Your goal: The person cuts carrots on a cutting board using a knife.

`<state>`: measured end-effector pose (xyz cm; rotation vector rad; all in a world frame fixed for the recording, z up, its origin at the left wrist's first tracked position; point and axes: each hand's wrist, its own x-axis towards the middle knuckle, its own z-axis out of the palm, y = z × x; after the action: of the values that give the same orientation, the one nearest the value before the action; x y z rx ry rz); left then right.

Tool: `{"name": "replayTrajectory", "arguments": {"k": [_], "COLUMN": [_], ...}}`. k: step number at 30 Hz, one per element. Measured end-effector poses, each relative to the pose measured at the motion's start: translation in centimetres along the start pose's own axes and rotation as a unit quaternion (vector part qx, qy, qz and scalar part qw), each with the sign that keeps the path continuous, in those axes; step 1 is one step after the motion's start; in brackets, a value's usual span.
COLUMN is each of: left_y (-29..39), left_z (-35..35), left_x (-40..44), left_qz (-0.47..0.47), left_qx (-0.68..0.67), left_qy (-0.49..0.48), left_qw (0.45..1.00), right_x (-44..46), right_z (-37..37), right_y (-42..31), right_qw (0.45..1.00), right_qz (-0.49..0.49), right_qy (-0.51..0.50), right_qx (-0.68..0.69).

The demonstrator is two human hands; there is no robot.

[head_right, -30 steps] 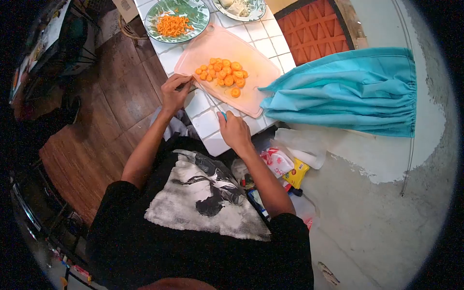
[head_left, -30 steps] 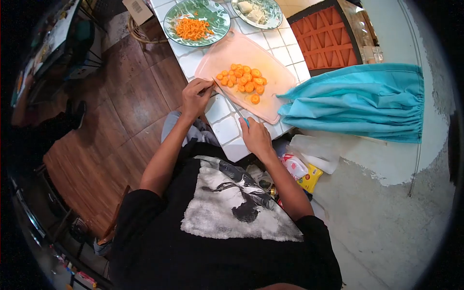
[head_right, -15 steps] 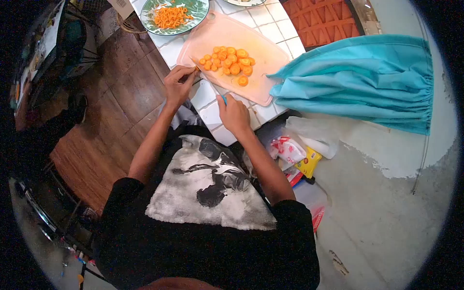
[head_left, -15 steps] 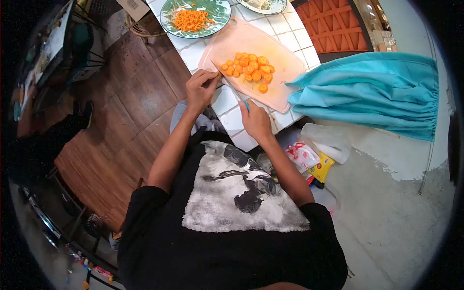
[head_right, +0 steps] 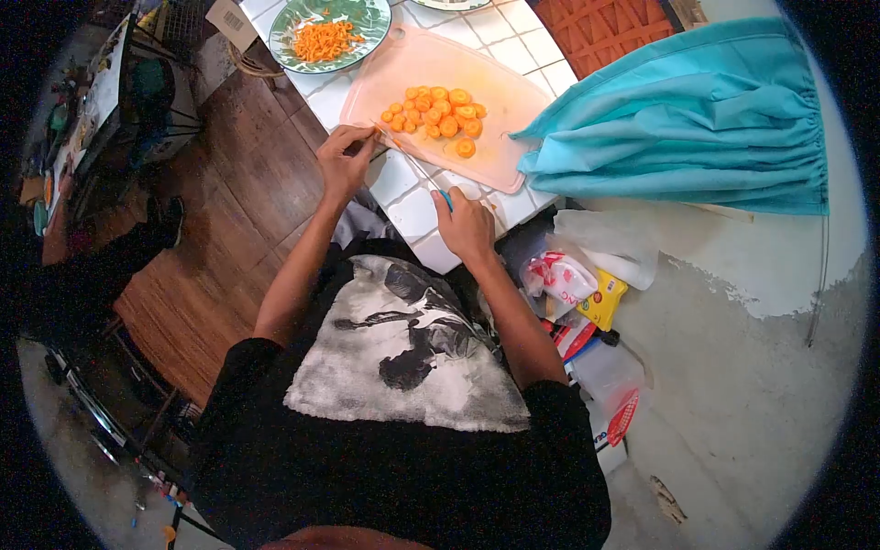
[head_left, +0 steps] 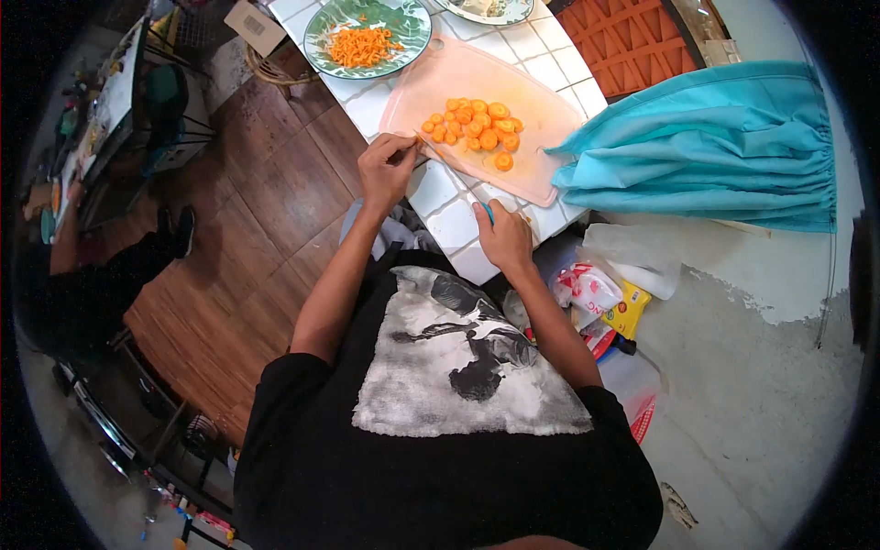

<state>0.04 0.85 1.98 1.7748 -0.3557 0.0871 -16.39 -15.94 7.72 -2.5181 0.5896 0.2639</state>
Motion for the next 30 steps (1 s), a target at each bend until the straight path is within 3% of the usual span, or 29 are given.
{"name": "replayTrajectory", "arguments": {"k": [7,30], "left_y": [-0.3,-0.4], "left_z": [0.0,0.5], "left_x": [-0.1,-0.3], "left_qz": [0.011,0.017], "left_qx": [0.001,-0.007], "left_qy": [0.005,0.030], "left_qw": [1.000,0.999], "right_x": [0.0,0.5], "right_z": [0.4,-3.3], "right_y": [0.1,-2.0], "right_qw": [1.000,0.995], "right_qz": [-0.010,0.002], "right_qy": [0.025,-0.082], "right_qx": [0.010,-0.058]}}
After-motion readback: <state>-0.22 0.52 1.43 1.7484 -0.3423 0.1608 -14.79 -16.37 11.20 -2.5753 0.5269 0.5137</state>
